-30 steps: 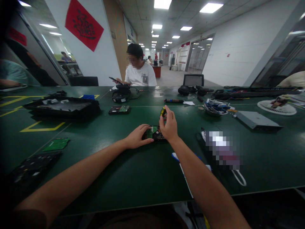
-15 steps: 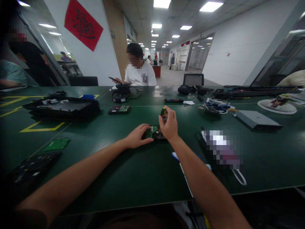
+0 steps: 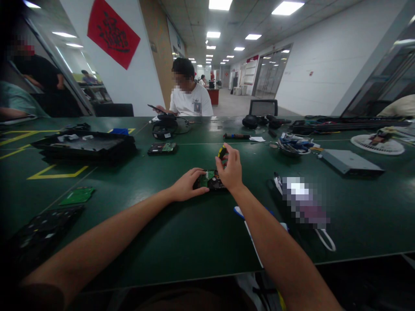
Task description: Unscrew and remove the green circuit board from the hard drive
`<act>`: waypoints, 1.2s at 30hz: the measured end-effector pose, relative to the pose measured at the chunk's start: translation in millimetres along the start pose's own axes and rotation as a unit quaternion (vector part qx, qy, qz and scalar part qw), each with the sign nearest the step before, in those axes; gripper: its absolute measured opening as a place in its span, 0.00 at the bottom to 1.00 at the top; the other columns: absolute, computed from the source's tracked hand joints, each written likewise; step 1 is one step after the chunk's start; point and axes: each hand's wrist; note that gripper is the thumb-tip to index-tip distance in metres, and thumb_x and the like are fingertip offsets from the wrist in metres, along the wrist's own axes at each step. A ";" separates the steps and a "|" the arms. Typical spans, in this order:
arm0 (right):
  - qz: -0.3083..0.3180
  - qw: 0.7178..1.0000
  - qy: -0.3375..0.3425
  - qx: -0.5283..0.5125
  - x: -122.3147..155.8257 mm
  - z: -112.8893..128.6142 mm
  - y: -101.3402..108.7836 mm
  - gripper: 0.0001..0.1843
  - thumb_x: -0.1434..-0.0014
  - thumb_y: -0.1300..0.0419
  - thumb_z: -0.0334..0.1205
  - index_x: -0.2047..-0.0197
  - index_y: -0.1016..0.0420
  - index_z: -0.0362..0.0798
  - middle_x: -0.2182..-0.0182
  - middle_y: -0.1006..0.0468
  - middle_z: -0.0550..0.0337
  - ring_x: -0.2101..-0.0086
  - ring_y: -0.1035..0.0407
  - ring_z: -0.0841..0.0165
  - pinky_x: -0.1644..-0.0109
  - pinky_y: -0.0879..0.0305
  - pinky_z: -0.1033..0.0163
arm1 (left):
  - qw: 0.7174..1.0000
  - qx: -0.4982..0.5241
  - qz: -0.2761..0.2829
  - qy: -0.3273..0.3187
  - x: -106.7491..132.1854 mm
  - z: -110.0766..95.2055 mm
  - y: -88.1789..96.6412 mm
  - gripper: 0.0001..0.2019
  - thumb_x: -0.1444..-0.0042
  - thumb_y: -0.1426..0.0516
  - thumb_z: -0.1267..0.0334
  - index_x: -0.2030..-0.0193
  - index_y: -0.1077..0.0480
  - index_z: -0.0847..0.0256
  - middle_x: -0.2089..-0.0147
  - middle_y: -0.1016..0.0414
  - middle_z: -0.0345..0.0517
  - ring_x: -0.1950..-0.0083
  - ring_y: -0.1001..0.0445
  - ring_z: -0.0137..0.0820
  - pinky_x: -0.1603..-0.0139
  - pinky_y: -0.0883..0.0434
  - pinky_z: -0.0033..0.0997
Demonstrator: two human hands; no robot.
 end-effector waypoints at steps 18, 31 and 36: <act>0.003 1.000 0.019 -0.002 0.3 -1.3 -1.3 0.33 0.33 0.43 0.38 0.27 0.44 0.54 0.42 0.29 0.46 0.56 0.26 0.60 0.54 0.18 0.49 | 1.000 -0.007 -0.001 -0.006 -0.2 2.2 -2.0 0.38 0.41 0.40 0.34 0.33 0.35 0.59 0.34 0.32 0.61 0.34 0.31 0.52 0.34 0.31 0.56; 0.007 1.000 0.024 -0.013 -0.3 1.1 -0.4 0.33 0.33 0.43 0.36 0.27 0.44 0.55 0.41 0.31 0.46 0.56 0.25 0.61 0.56 0.18 0.52 | 1.000 -0.010 0.004 -0.002 -0.7 3.8 -2.1 0.39 0.41 0.41 0.33 0.33 0.35 0.60 0.34 0.32 0.61 0.34 0.31 0.52 0.35 0.30 0.55; -0.002 1.000 0.011 -0.006 -0.4 2.7 0.9 0.32 0.34 0.40 0.39 0.28 0.42 0.55 0.44 0.32 0.48 0.60 0.27 0.64 0.59 0.18 0.54 | 1.000 -0.011 0.001 -0.003 -0.2 3.3 -1.9 0.39 0.41 0.41 0.34 0.32 0.36 0.59 0.34 0.32 0.61 0.34 0.30 0.52 0.35 0.30 0.56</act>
Point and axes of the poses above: each hand's wrist, its own x-axis away from the middle knuckle, its own y-axis out of the back of the hand, z = x × y
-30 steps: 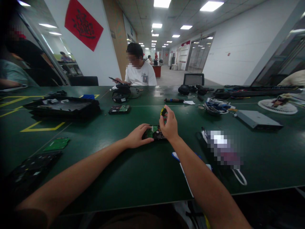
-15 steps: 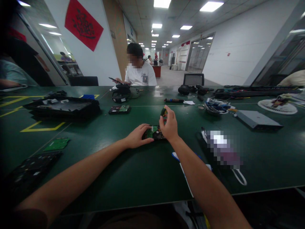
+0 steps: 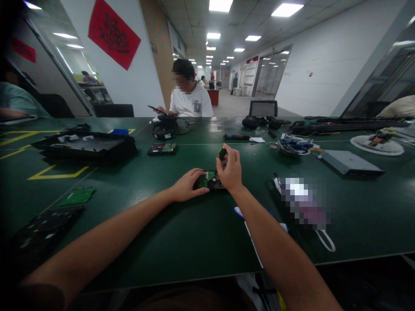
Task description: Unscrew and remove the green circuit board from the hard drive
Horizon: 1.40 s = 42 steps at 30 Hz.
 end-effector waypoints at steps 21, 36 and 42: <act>0.014 1.000 0.002 0.002 0.1 0.8 -0.4 0.35 0.34 0.42 0.37 0.26 0.46 0.53 0.42 0.32 0.45 0.58 0.26 0.63 0.57 0.18 0.53 | 1.000 0.001 0.003 0.001 -0.4 -2.5 1.4 0.38 0.40 0.41 0.34 0.33 0.35 0.59 0.34 0.32 0.61 0.34 0.31 0.52 0.34 0.30 0.56; 0.014 1.000 -0.002 0.000 -0.3 1.9 -0.3 0.36 0.33 0.43 0.37 0.25 0.48 0.56 0.43 0.32 0.46 0.58 0.26 0.63 0.58 0.18 0.54 | 1.000 0.013 -0.003 -0.001 0.2 -2.4 1.4 0.37 0.41 0.40 0.35 0.33 0.34 0.58 0.35 0.32 0.60 0.34 0.30 0.52 0.34 0.30 0.56; 0.008 1.000 -0.007 0.000 -0.2 1.6 -0.2 0.34 0.34 0.40 0.40 0.28 0.44 0.54 0.43 0.33 0.47 0.61 0.26 0.64 0.59 0.18 0.53 | 1.000 0.006 -0.002 0.000 0.2 -1.7 0.0 0.38 0.41 0.40 0.34 0.33 0.35 0.59 0.34 0.32 0.61 0.34 0.31 0.52 0.34 0.31 0.56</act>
Point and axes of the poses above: each hand's wrist, its own x-axis away from the middle knuckle, its own y-axis out of the back of the hand, z = x × y
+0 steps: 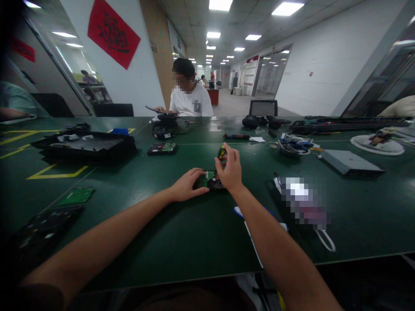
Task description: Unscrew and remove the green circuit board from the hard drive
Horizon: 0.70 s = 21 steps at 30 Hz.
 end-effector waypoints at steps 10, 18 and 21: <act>0.002 1.000 -0.005 0.000 0.6 -2.5 -0.2 0.35 0.34 0.40 0.41 0.27 0.45 0.55 0.42 0.32 0.46 0.60 0.25 0.63 0.61 0.17 0.54 | 1.000 0.002 0.003 0.000 -0.6 -1.5 1.9 0.38 0.41 0.40 0.35 0.33 0.35 0.58 0.34 0.32 0.61 0.34 0.31 0.52 0.34 0.31 0.56; 0.005 1.000 0.003 -0.002 0.0 -0.6 -0.5 0.35 0.34 0.42 0.37 0.26 0.46 0.55 0.41 0.32 0.46 0.56 0.25 0.62 0.58 0.17 0.54 | 1.000 0.001 0.006 0.001 -0.5 -2.1 2.6 0.38 0.41 0.40 0.34 0.33 0.35 0.58 0.34 0.32 0.61 0.34 0.31 0.52 0.34 0.30 0.56; 0.004 1.000 -0.002 0.000 -0.1 -0.9 -0.1 0.34 0.34 0.40 0.40 0.27 0.45 0.55 0.42 0.32 0.46 0.59 0.25 0.63 0.59 0.17 0.54 | 1.000 -0.001 0.009 0.003 -0.4 -1.5 2.2 0.39 0.41 0.41 0.34 0.32 0.36 0.59 0.34 0.32 0.62 0.34 0.31 0.52 0.34 0.30 0.57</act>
Point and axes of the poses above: each hand's wrist, its own x-axis away from the middle knuckle, its own y-axis out of the back of the hand, z = x × y
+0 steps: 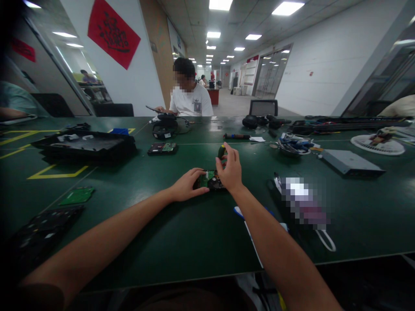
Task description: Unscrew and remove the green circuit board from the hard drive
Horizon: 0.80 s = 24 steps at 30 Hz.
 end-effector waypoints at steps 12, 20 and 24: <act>-0.013 1.000 -0.006 0.002 0.6 -2.3 -0.9 0.33 0.34 0.39 0.42 0.29 0.43 0.55 0.43 0.32 0.47 0.61 0.26 0.64 0.60 0.18 0.52 | 1.000 0.007 -0.014 -0.005 0.0 2.1 -2.5 0.37 0.42 0.39 0.35 0.33 0.35 0.57 0.34 0.32 0.60 0.34 0.31 0.52 0.34 0.31 0.57; -0.001 1.000 0.012 -0.001 0.4 -2.5 -0.6 0.32 0.31 0.44 0.39 0.27 0.45 0.54 0.42 0.31 0.46 0.57 0.26 0.62 0.56 0.18 0.52 | 1.000 0.008 -0.016 0.000 0.6 1.0 -1.1 0.38 0.42 0.39 0.35 0.33 0.34 0.58 0.34 0.32 0.60 0.34 0.30 0.52 0.34 0.29 0.56; -0.005 1.000 0.003 -0.003 0.4 -3.4 -1.2 0.32 0.32 0.43 0.41 0.27 0.44 0.55 0.43 0.30 0.46 0.58 0.26 0.63 0.56 0.18 0.52 | 1.000 0.019 -0.019 0.001 0.4 1.6 -1.5 0.38 0.42 0.39 0.35 0.33 0.33 0.58 0.34 0.32 0.60 0.34 0.30 0.51 0.33 0.30 0.54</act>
Point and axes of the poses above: each hand's wrist, its own x-axis away from the middle knuckle, its own y-axis out of the back of the hand, z = x × y
